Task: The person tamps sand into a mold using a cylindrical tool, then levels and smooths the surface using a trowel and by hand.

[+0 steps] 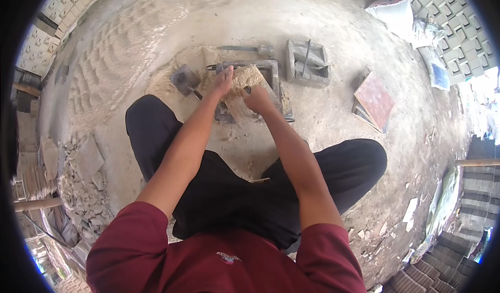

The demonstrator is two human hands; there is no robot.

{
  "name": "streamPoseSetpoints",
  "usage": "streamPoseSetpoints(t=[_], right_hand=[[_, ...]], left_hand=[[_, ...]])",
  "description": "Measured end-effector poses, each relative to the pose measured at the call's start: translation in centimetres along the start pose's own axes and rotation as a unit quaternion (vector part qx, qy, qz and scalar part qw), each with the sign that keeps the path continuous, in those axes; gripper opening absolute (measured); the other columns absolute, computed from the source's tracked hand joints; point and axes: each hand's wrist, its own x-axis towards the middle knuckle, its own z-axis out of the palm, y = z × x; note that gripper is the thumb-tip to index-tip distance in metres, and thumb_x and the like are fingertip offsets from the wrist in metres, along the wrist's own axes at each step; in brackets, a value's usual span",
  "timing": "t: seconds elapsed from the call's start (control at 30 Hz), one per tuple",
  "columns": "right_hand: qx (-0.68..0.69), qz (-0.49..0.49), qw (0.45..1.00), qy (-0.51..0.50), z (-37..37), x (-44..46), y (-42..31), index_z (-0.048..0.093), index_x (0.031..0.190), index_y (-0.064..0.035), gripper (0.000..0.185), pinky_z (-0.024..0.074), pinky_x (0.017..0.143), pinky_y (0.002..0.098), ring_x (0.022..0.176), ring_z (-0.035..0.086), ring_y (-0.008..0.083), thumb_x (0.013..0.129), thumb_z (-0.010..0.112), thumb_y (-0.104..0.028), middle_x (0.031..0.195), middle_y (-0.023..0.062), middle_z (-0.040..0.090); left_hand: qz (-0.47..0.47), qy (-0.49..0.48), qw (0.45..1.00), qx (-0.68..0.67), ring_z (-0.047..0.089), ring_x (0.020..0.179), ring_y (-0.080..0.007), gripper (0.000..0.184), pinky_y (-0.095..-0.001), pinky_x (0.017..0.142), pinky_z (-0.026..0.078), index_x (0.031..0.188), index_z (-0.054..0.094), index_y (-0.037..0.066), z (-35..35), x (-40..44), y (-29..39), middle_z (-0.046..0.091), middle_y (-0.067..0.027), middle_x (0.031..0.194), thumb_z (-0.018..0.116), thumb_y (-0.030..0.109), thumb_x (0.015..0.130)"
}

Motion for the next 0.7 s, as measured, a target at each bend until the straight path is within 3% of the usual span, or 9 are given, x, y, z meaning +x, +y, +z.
streamPoseSetpoints(t=[0.1,0.17,0.27,0.33,0.47,0.53,0.57,0.63,0.7], right_hand=[[0.012,0.013,1.0,-0.007,-0.7,0.6,0.6,0.062,0.092,0.0113,0.06,0.0472,0.079,0.0481,0.091,0.061,0.0443,0.085,0.058,-0.048,0.091,0.0323,0.062],[0.024,0.017,0.999,-0.02,-0.4,0.3,1.0,0.062,0.091,0.0116,0.06,0.0476,0.078,0.0478,0.09,0.062,0.044,0.085,0.058,-0.048,0.089,0.0321,0.063],[-0.009,0.016,0.997,0.07,-0.2,-0.6,2.1,0.063,0.088,0.0115,0.059,0.0482,0.076,0.0471,0.084,0.063,0.0433,0.086,0.058,-0.047,0.082,0.0304,0.063],[0.016,0.054,0.998,0.01,-1.8,-1.1,2.0,0.063,0.088,0.0097,0.056,0.0479,0.081,0.0468,0.091,0.062,0.0432,0.086,0.058,-0.046,0.09,0.0315,0.063],[0.024,0.105,0.993,-0.044,-2.2,-2.2,1.7,0.063,0.086,0.0102,0.056,0.0487,0.08,0.0463,0.089,0.063,0.0439,0.087,0.058,-0.045,0.087,0.0316,0.063],[0.016,0.079,0.997,0.015,-1.5,-3.4,1.6,0.062,0.087,0.0131,0.06,0.0507,0.061,0.0443,0.064,0.066,0.0345,0.088,0.056,-0.047,0.072,0.0277,0.063],[0.015,0.081,0.997,0.012,-1.6,-4.0,1.9,0.062,0.087,0.0131,0.06,0.0507,0.061,0.0443,0.064,0.066,0.0345,0.088,0.056,-0.047,0.072,0.0277,0.063],[0.052,0.146,0.982,-0.111,-4.8,-6.7,-1.3,0.061,0.089,0.0142,0.06,0.0507,0.062,0.0445,0.065,0.066,0.0355,0.089,0.055,-0.046,0.072,0.0274,0.064],[0.016,0.122,0.988,-0.09,-3.3,-7.3,-0.7,0.062,0.085,0.0131,0.057,0.051,0.067,0.0449,0.071,0.066,0.0382,0.088,0.056,-0.044,0.075,0.0285,0.064]], left_hand=[[-0.023,-0.047,0.999,0.012,0.044,0.125,-0.037,0.063,-0.0406,0.106,0.034,0.127,0.051,-0.002,-0.2,0.0,0.6,0.05,-0.023,0.132,0.025,0.048,0.098],[0.019,-0.046,0.998,0.044,0.044,0.125,-0.036,0.062,-0.0405,0.106,0.034,0.128,0.05,-0.001,1.0,0.3,-0.6,0.05,-0.0221,0.132,0.026,0.047,0.098],[0.05,-0.063,0.996,0.049,0.044,0.125,-0.0354,0.063,-0.04,0.107,0.033,0.128,0.049,-0.004,2.3,1.0,-0.7,0.049,-0.0226,0.132,0.026,0.046,0.098],[0.082,-0.082,0.992,0.052,0.044,0.126,-0.0353,0.063,-0.0399,0.108,0.032,0.128,0.049,-0.005,3.2,0.9,-0.7,0.049,-0.0227,0.133,0.026,0.046,0.098],[0.093,-0.088,0.988,0.081,0.043,0.126,-0.0347,0.063,-0.039,0.109,0.031,0.127,0.049,-0.006,4.4,0.9,-0.6,0.048,-0.0227,0.133,0.025,0.045,0.099],[0.089,-0.086,0.99,0.069,0.042,0.127,-0.0345,0.063,-0.0388,0.109,0.031,0.127,0.049,-0.005,4.6,1.3,0.0,0.048,-0.0225,0.133,0.025,0.045,0.099],[0.096,-0.079,0.991,0.056,0.044,0.126,-0.0353,0.06,-0.0381,0.108,0.032,0.125,0.051,-0.006,4.6,1.0,0.0,0.05,-0.0237,0.131,0.027,0.043,0.099],[0.101,-0.075,0.991,0.046,0.045,0.125,-0.0361,0.058,-0.0373,0.107,0.032,0.124,0.052,-0.007,3.9,0.5,0.6,0.051,-0.025,0.129,0.03,0.042,0.099],[0.08,-0.07,0.994,0.031,0.046,0.124,-0.0365,0.059,-0.0379,0.106,0.034,0.123,0.052,-0.006,3.5,-0.1,0.7,0.052,-0.0244,0.128,0.029,0.042,0.099]])
